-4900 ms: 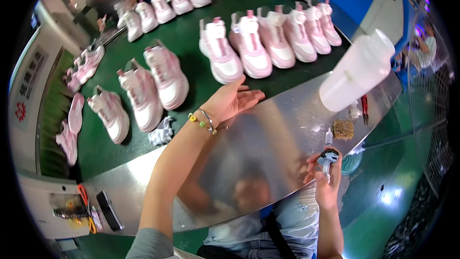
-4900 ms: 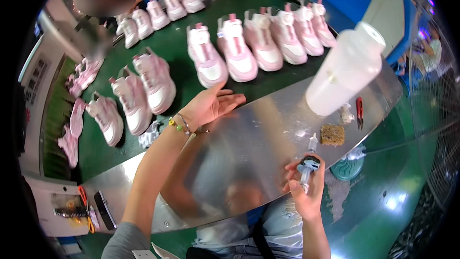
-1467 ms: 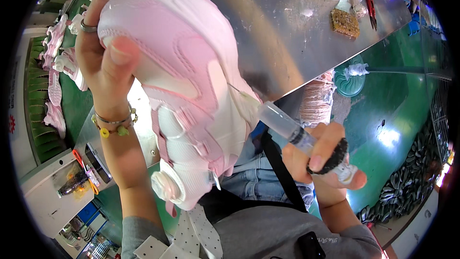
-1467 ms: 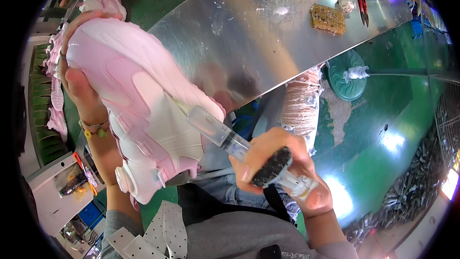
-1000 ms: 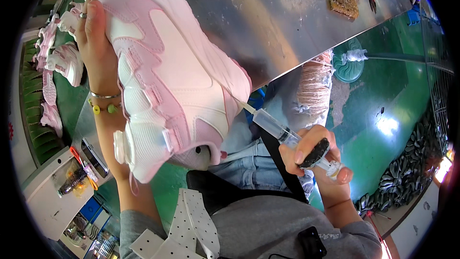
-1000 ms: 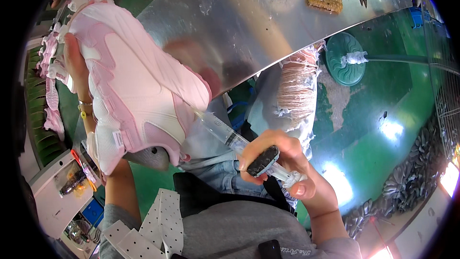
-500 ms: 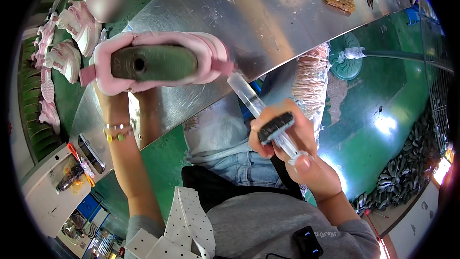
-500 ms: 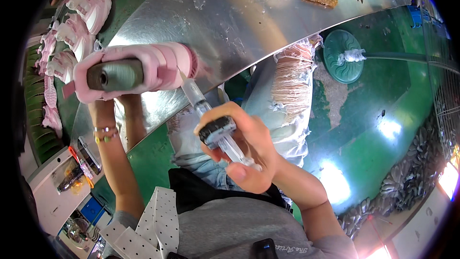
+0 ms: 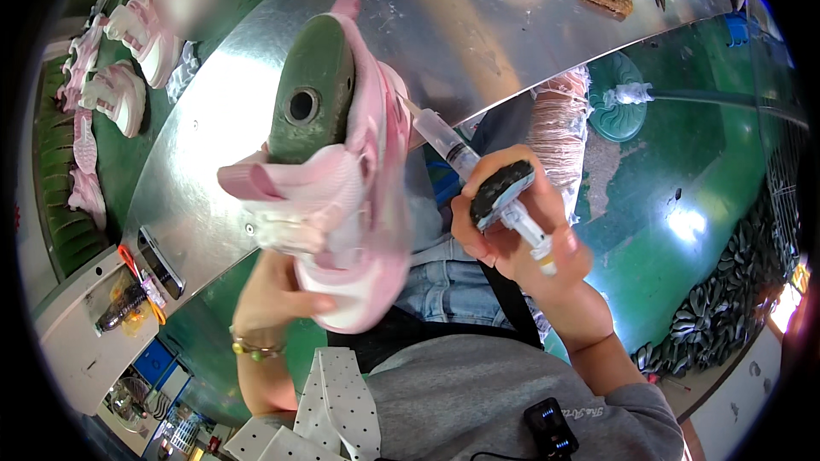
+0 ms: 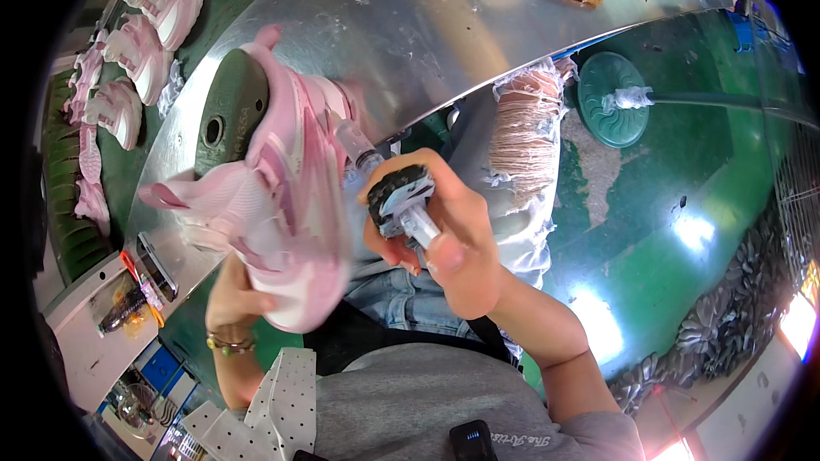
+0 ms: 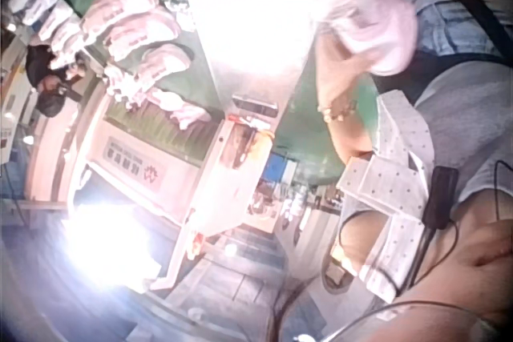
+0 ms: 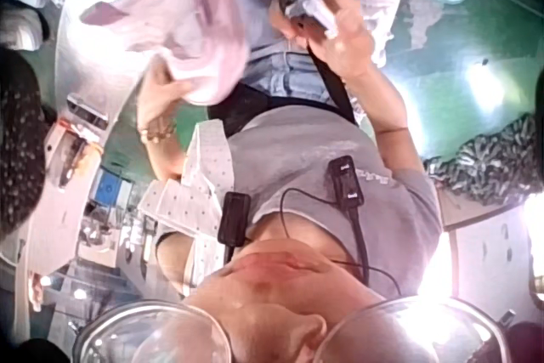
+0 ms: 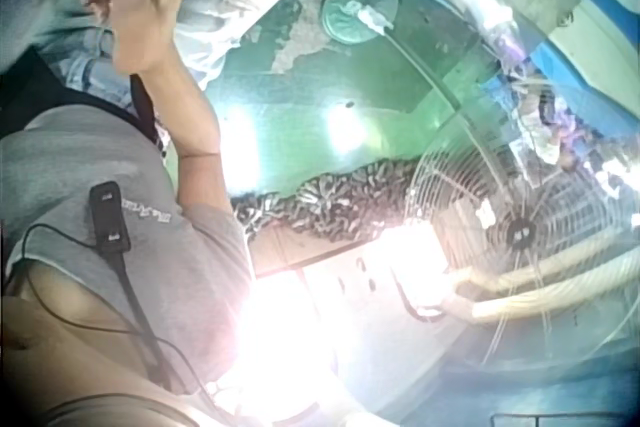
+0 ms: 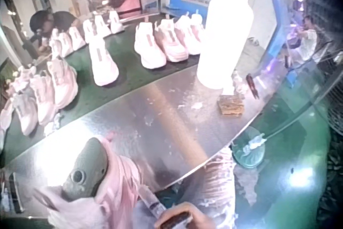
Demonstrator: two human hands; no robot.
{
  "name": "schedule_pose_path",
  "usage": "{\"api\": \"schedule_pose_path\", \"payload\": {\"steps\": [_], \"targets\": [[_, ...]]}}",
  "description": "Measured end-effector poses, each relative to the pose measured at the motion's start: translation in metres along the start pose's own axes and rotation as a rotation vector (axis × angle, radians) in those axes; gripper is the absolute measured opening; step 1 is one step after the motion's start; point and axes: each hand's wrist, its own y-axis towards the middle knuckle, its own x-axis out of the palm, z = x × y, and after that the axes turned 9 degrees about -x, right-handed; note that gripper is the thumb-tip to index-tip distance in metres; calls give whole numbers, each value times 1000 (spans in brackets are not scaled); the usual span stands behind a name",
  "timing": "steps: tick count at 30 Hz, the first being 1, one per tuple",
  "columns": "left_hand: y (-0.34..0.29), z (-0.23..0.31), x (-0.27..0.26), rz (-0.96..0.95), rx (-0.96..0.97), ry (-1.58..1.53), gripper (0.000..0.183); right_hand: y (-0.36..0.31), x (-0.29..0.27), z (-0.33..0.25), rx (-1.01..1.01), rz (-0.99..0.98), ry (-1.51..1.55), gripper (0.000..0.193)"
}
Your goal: The person repeatedly picks up pink and white sneakers from a metal table, inserts a syringe into the sole, and injects a clear liquid. After each injection, the shoe is placed back on the table. The process is repeated for multiple shoes in a factory setting.
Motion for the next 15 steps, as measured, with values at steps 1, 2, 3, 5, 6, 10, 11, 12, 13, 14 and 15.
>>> {"api": "schedule_pose_path", "payload": {"steps": [1, 2, 3, 5, 6, 10, 11, 12, 13, 14, 15], "targets": [[11, -2, 7, -74, 64, 221, 84, 0, 0, -4, 23, 15, 57, 66], [17, -1, 26, -113, -56, 160, 86, 0, 0, -6, 45, 32, 113, 69], [26, -9, 37, -139, 28, 222, 81, 1, 0, -5, 0, 31, 214, 80], [47, -33, 59, -129, 226, 370, 65, 2, 6, -16, 54, 183, 299, 88], [61, -44, 65, -99, 266, 389, 65, 3, 8, -24, 102, 230, 381, 90], [109, -59, 68, -107, 308, 343, 66, -1, 16, -67, 241, 153, 162, 80], [119, -59, 65, -112, 304, 320, 66, -3, 21, -73, 264, 184, 113, 81], [124, -59, 64, -117, 296, 302, 66, -7, 21, -79, 298, 166, 67, 81], [127, -59, 62, -117, 288, 284, 66, -12, 25, -83, 314, 167, 32, 75], [130, -60, 62, -116, 286, 266, 66, -15, 28, -84, 312, 171, 25, 69], [134, -60, 60, -126, 279, 258, 67, -18, 31, -84, 301, 185, 16, 63]]}}
